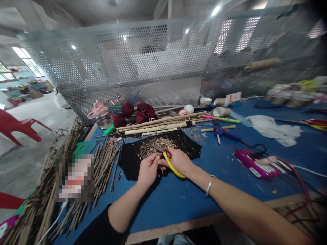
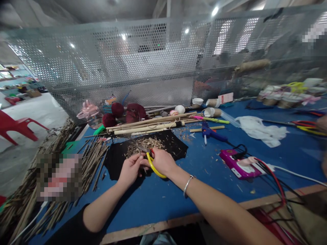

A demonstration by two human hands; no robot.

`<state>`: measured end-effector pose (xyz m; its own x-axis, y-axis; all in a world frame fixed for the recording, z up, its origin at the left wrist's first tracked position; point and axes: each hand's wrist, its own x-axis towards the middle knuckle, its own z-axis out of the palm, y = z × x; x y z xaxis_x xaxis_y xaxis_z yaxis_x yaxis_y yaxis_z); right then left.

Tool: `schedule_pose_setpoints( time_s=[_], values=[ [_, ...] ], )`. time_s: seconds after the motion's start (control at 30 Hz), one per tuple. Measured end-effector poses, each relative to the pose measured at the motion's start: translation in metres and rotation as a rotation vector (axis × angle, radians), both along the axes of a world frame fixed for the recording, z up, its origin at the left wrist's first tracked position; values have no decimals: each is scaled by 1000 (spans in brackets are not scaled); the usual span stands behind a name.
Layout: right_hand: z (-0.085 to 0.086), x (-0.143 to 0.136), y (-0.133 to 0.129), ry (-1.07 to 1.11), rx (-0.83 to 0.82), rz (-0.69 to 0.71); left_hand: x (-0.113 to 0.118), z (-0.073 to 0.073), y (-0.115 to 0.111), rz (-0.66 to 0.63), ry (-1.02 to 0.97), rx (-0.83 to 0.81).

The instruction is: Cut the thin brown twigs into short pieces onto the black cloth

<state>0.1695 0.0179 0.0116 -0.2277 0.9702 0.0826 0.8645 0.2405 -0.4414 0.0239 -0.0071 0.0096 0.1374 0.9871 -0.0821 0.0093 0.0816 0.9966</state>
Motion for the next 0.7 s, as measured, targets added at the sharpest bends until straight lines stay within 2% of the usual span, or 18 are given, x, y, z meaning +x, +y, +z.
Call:
schedule_pose_setpoints(
  time_s=[0.37, 0.57, 0.7],
  values=[
    [-1, 4, 5, -39, -36, -25, 0, -9, 2, 21, -24, -10],
    [3, 4, 4, -66, 20, -49, -1, -14, 4, -21, -84, 34],
    [6, 2, 0, -36, 44, -4, -1, -14, 5, -52, -110, 49]
  ],
)
